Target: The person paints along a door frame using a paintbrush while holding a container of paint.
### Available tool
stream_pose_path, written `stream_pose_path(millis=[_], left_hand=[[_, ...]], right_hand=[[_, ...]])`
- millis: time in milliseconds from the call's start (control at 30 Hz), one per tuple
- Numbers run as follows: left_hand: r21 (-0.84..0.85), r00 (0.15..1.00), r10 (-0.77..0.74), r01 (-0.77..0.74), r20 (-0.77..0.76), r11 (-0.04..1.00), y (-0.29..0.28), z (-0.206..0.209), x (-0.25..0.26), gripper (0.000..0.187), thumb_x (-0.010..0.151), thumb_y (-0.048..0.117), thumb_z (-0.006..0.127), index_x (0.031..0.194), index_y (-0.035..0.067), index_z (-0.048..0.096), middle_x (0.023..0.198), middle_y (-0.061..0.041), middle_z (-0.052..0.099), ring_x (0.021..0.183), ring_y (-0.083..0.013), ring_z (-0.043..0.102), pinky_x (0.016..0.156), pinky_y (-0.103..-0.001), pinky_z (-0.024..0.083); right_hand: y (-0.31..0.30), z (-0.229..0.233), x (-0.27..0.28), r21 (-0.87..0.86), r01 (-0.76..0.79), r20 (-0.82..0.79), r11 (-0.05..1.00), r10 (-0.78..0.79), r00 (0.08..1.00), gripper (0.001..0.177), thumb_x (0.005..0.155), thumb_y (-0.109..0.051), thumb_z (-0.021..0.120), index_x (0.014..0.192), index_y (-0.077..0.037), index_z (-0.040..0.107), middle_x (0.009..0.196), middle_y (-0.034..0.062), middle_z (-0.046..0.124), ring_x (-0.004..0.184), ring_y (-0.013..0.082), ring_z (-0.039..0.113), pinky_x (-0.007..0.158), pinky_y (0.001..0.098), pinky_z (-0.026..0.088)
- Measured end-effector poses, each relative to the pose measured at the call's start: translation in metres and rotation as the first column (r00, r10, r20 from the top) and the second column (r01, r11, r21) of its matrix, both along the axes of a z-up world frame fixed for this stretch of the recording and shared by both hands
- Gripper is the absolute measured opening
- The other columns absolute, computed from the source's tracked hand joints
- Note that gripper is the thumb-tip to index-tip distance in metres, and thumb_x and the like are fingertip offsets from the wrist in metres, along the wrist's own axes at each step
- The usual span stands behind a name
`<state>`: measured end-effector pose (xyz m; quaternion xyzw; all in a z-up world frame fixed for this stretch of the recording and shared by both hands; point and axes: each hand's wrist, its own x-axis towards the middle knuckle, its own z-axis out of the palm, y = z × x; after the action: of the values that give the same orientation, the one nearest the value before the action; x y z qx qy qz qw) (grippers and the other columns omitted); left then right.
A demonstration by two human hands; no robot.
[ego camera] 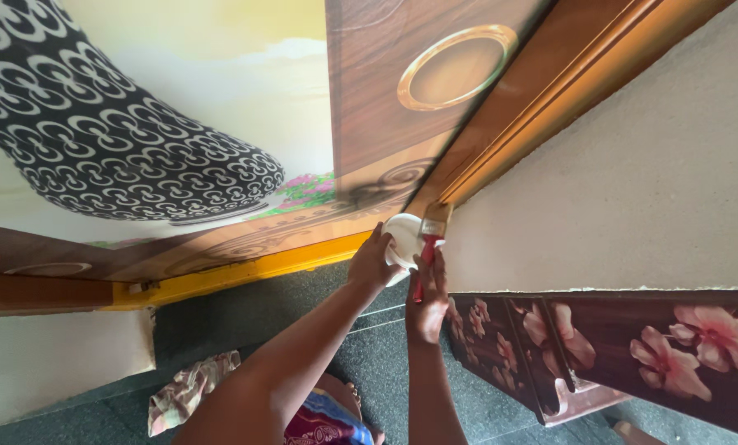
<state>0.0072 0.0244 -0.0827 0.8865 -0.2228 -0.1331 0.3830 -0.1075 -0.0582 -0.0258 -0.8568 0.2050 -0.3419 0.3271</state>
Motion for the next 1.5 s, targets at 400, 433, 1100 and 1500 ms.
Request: stream_pose_path(millis=[400,433,1100,1500], left_hand=[[0.002,0.999,0.006,-0.006,0.042,1.0,-0.006,0.019,0.0,0.061,0.064,0.028,0.094,0.111,0.011,0.06,0.155,-0.019,0.044,0.127,-0.0406,0.059,0.102,-0.047,0.052],[-0.001,0.999,0.005,-0.005,0.045,1.0,-0.006,0.019,-0.002,0.061,0.064,0.028,0.094,0.111,0.011,0.06,0.155,-0.019,0.044,0.127,-0.0406,0.059,0.102,-0.047,0.052],[-0.339,0.954,0.19,-0.105,0.231,0.935,0.005,0.227,-0.032,0.054,0.059,0.019,0.095,0.098,0.009,0.06,0.151,-0.026,0.044,0.147,-0.0471,0.032,0.116,-0.053,0.034],[-0.574,0.899,0.169,0.106,0.405,0.812,0.037,0.449,-0.021,0.055,0.056,0.012,0.096,0.098,0.005,0.062,0.146,-0.022,0.05,0.144,-0.0514,0.034,0.111,-0.057,0.037]], right_hand=[[-0.032,-0.003,0.005,0.025,0.025,-0.018,0.999,-0.025,1.0,0.031,0.091,0.0,0.072,0.121,-0.007,0.074,0.144,0.0258,0.059,0.127,0.0402,0.063,0.102,0.0459,0.056],[-0.035,-0.004,0.0,0.022,0.026,-0.015,0.999,-0.026,1.0,0.031,0.091,0.0,0.072,0.121,-0.007,0.074,0.144,0.0258,0.059,0.127,0.0402,0.063,0.102,0.0459,0.056],[0.012,0.255,-0.032,0.18,0.025,0.382,0.983,-0.093,0.92,0.036,0.086,0.005,0.071,0.123,0.001,0.071,0.132,0.014,0.071,0.121,0.0256,0.07,0.102,0.036,0.055],[0.023,0.369,-0.021,-0.064,-0.007,0.486,0.998,0.037,0.873,0.037,0.08,0.006,0.074,0.117,-0.001,0.071,0.132,0.0198,0.069,0.123,0.0306,0.07,0.099,0.0395,0.06]])
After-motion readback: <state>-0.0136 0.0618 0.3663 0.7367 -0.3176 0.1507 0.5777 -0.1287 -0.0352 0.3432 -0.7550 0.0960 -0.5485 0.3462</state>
